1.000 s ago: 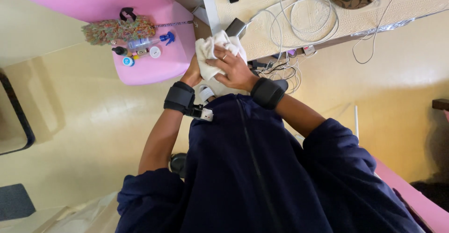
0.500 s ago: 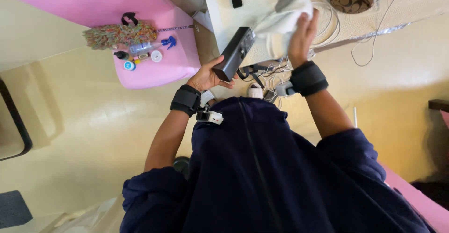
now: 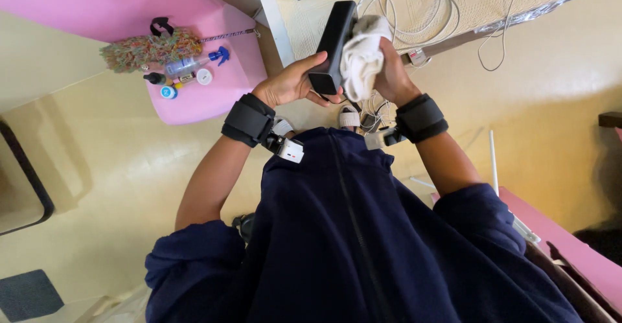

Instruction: The person cleans various small items on a glass table using a white cloth. They wipe a gold watch, a smartphone, a yellow sponge, a small pouch, and a black remote control, handling each object individually before placing it back on the table.

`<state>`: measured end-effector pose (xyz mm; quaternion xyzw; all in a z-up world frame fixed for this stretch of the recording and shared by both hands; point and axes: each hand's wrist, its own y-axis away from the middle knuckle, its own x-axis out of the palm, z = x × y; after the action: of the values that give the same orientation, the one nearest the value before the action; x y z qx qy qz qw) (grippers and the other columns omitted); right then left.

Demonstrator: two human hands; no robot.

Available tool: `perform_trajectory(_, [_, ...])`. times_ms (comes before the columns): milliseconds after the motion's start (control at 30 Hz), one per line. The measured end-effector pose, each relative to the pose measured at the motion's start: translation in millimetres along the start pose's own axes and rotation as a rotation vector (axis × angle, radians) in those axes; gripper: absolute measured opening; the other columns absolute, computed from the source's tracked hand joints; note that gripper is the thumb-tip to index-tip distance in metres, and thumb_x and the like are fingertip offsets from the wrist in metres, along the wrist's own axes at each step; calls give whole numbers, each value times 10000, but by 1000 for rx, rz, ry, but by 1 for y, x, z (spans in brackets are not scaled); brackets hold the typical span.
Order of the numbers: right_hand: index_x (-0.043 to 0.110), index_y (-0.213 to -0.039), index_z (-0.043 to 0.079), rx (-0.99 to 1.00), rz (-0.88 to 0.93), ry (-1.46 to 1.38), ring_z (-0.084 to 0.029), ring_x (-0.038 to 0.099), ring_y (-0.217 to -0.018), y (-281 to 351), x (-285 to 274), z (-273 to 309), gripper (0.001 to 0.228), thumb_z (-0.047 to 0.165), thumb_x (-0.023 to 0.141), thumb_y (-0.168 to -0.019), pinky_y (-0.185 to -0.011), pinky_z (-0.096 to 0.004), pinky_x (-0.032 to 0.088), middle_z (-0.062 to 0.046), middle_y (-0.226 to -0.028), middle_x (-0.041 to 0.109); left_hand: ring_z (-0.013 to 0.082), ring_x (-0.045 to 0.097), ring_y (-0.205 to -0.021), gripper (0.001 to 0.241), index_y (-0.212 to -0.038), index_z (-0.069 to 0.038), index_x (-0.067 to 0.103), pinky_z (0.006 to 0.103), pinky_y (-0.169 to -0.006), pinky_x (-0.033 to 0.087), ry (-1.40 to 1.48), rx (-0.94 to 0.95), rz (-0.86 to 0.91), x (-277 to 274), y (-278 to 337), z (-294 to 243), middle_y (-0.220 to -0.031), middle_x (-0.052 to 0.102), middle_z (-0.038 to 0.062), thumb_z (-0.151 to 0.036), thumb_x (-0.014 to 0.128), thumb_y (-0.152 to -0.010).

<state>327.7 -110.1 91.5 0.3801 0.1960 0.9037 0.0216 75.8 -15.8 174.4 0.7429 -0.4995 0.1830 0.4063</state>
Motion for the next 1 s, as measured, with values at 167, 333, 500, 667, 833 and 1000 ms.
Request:
perform_trajectory(167, [537,-1422,77,7,126,-317,-278,668,-1198,-25,-7,-16,570,505,431,-1061,-1117,-455,522,-113,-1305,662,289,626,-1211,732,-1528,-73,315,477,-963,591,-213,10,-80,13,6,0,-1341,597,139,-466,598,-978])
perform_trajectory(333, [539,-1424,63,-39,254,-382,-270,666,-1183,-25,28,-14,640,549,434,-1021,-1086,-431,523,-118,-1305,675,319,586,-1309,941,-1617,-70,256,438,-1144,447,-730,21,-343,-4,2,21,-1364,625,233,-374,750,-875])
perform_trajectory(500, [534,-1425,-20,-250,283,15,-282,629,-1218,-22,41,-22,424,321,463,-1184,-1081,-449,501,-143,-1280,655,268,429,-1486,1029,-1631,-40,265,409,-1241,354,-520,509,-553,-31,-4,64,-1593,475,133,-495,836,-906])
perform_trajectory(667, [504,-1436,57,-155,176,-162,-230,670,-1252,14,58,-14,506,369,361,-1064,-1118,-380,533,-105,-1359,663,258,548,-1368,1020,-1606,-93,284,455,-1181,471,-40,766,-466,-11,17,56,-1419,551,102,-680,710,-888])
perform_trajectory(833, [562,-1383,12,-244,99,123,-219,685,-1108,2,-5,-72,491,389,367,-1136,-971,-369,570,-114,-1248,680,296,692,-1123,1128,-1599,-75,309,479,-1074,564,32,950,-458,15,38,35,-1151,690,165,-865,558,-833])
perform_trajectory(1000, [661,-1207,-35,113,-69,638,-243,706,-975,-5,-1,-105,491,396,445,-1112,-873,-356,570,-182,-1102,725,262,694,-863,1326,-1695,-73,246,394,-827,579,33,1097,-527,18,54,30,-977,700,165,-970,434,-736])
